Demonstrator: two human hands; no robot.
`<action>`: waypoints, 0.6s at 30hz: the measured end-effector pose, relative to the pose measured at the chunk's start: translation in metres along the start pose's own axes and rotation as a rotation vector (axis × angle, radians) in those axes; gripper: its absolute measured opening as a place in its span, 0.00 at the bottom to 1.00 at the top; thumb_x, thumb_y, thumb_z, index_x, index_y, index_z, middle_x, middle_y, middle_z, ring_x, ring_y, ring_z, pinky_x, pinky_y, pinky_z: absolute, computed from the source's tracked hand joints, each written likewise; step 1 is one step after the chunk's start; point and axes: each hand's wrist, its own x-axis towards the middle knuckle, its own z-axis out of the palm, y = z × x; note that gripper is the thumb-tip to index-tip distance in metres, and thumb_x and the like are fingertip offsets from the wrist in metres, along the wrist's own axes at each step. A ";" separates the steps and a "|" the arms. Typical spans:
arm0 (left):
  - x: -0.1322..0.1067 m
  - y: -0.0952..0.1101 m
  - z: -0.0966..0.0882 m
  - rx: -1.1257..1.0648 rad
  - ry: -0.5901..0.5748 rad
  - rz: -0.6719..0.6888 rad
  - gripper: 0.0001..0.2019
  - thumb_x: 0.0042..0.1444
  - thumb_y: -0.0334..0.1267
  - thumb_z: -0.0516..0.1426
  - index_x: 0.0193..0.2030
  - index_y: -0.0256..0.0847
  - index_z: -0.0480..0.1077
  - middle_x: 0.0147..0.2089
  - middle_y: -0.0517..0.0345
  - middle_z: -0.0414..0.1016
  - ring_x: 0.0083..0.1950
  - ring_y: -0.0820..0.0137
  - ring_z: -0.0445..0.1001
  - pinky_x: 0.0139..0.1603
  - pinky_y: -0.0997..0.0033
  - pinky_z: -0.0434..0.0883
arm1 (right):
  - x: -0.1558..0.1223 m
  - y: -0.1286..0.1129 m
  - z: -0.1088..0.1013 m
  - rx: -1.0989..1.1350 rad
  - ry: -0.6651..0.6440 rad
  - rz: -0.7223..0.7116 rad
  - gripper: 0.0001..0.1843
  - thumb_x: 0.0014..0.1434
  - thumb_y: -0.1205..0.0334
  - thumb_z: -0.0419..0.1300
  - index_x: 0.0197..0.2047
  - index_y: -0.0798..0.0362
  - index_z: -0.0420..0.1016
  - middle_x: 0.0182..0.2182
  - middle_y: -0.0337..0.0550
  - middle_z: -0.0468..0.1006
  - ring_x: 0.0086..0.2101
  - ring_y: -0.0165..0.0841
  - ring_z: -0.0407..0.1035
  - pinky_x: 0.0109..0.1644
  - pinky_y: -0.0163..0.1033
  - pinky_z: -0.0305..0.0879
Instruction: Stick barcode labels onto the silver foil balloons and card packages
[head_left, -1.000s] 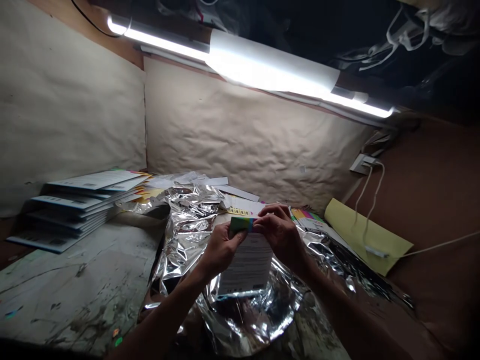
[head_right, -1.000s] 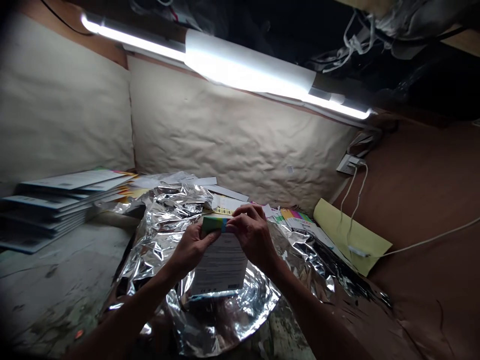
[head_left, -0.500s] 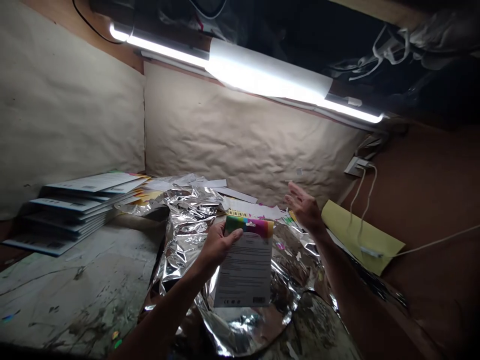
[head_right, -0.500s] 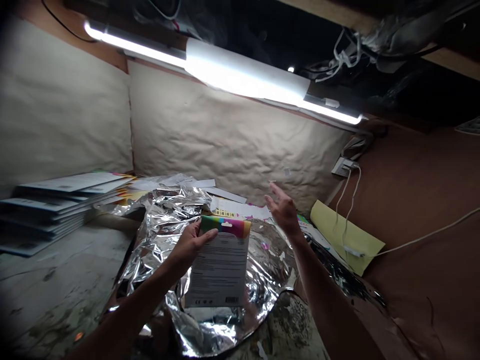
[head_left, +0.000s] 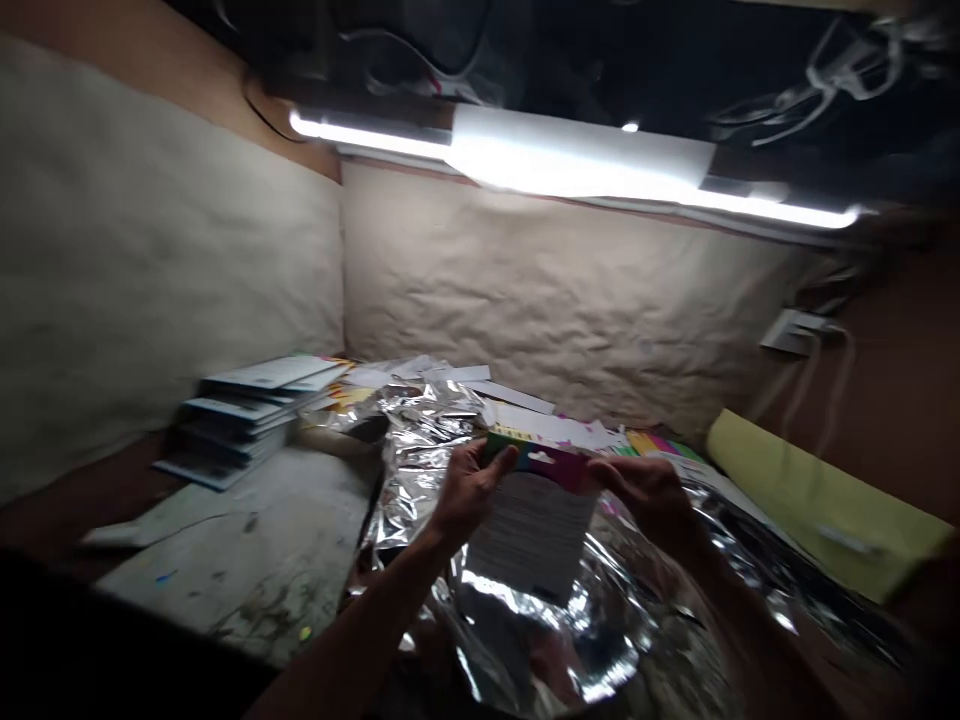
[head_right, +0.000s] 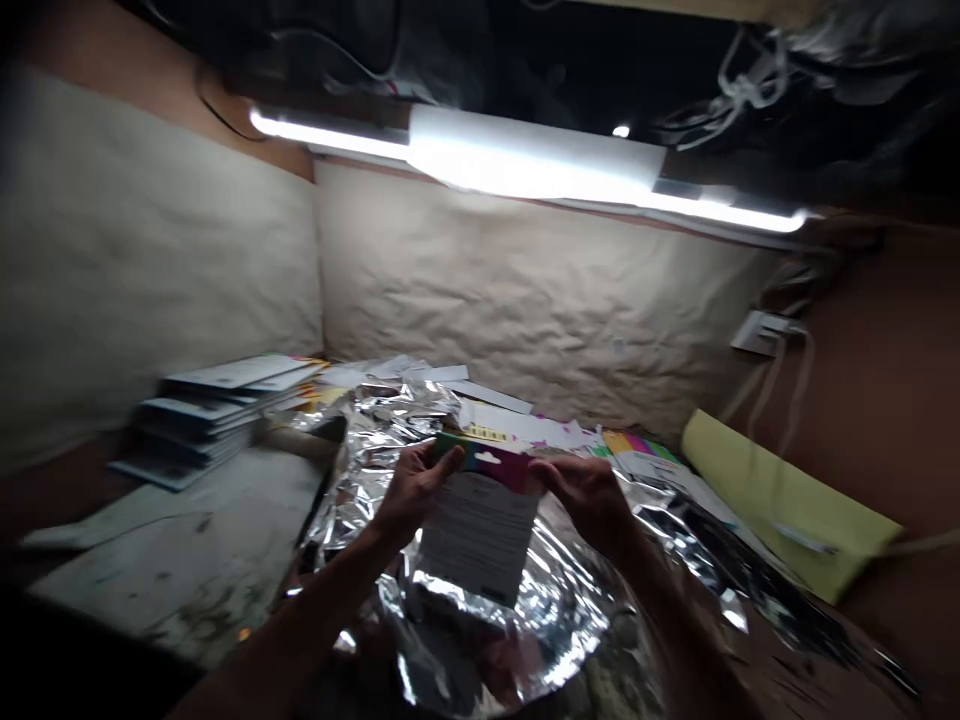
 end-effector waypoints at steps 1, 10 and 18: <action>0.001 0.001 -0.001 0.001 -0.015 0.007 0.20 0.53 0.52 0.63 0.42 0.34 0.76 0.39 0.49 0.80 0.41 0.59 0.78 0.43 0.64 0.73 | -0.003 0.003 -0.001 -0.005 0.047 0.009 0.18 0.53 0.45 0.65 0.24 0.52 0.81 0.20 0.40 0.77 0.23 0.35 0.69 0.28 0.37 0.65; -0.011 0.046 0.019 0.538 -0.022 0.170 0.26 0.51 0.42 0.66 0.56 0.41 0.67 0.37 0.50 0.79 0.37 0.60 0.78 0.38 0.65 0.72 | -0.008 0.041 0.003 0.747 0.560 0.278 0.18 0.43 0.48 0.71 0.32 0.51 0.78 0.30 0.42 0.80 0.22 0.30 0.70 0.22 0.33 0.71; 0.048 0.213 -0.119 0.972 0.294 0.226 0.29 0.54 0.44 0.63 0.61 0.36 0.65 0.43 0.51 0.78 0.37 0.66 0.76 0.36 0.73 0.71 | -0.015 0.083 0.002 0.773 0.486 0.452 0.25 0.39 0.47 0.74 0.37 0.56 0.82 0.18 0.34 0.68 0.16 0.21 0.56 0.15 0.24 0.60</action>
